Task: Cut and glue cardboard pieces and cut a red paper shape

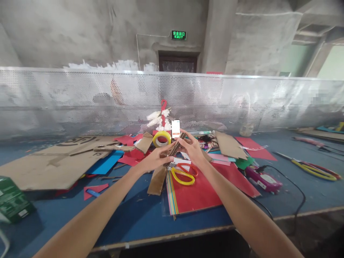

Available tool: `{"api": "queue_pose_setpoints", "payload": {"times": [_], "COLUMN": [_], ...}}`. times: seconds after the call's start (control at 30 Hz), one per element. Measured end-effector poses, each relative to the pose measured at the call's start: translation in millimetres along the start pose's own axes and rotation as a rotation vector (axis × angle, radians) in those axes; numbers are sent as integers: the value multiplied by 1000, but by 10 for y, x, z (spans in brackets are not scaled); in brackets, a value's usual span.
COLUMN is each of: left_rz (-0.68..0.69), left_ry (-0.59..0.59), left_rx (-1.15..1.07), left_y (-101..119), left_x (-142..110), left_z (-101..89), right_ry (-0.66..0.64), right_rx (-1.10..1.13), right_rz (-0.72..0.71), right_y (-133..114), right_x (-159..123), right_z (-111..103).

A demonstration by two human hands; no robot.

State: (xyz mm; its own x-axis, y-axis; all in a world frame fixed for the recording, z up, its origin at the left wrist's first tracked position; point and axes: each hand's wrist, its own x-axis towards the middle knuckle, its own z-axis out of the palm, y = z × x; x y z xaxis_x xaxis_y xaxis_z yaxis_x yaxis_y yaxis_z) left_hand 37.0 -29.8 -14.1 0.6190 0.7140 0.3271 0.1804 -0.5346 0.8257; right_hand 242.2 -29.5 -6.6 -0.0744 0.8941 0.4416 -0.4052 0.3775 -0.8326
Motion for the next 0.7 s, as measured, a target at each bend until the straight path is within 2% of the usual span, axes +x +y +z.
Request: {"api": "queue_pose_setpoints", "payload": {"times": [0.13, 0.47, 0.7], "left_rz": [3, -42, -50], "left_ry": [6, 23, 36], "left_rx": [-36, -132, -163], "left_y": [-31, -29, -121], "left_x": [-4, 0, 21], "left_z": [5, 34, 40], "right_ry": [55, 64, 78], "right_rx": [-26, -15, -43], "right_rz": [-10, 26, 14], "right_y": [22, 63, 84], "right_x": [13, 10, 22], "right_z": [8, 18, 13]}}
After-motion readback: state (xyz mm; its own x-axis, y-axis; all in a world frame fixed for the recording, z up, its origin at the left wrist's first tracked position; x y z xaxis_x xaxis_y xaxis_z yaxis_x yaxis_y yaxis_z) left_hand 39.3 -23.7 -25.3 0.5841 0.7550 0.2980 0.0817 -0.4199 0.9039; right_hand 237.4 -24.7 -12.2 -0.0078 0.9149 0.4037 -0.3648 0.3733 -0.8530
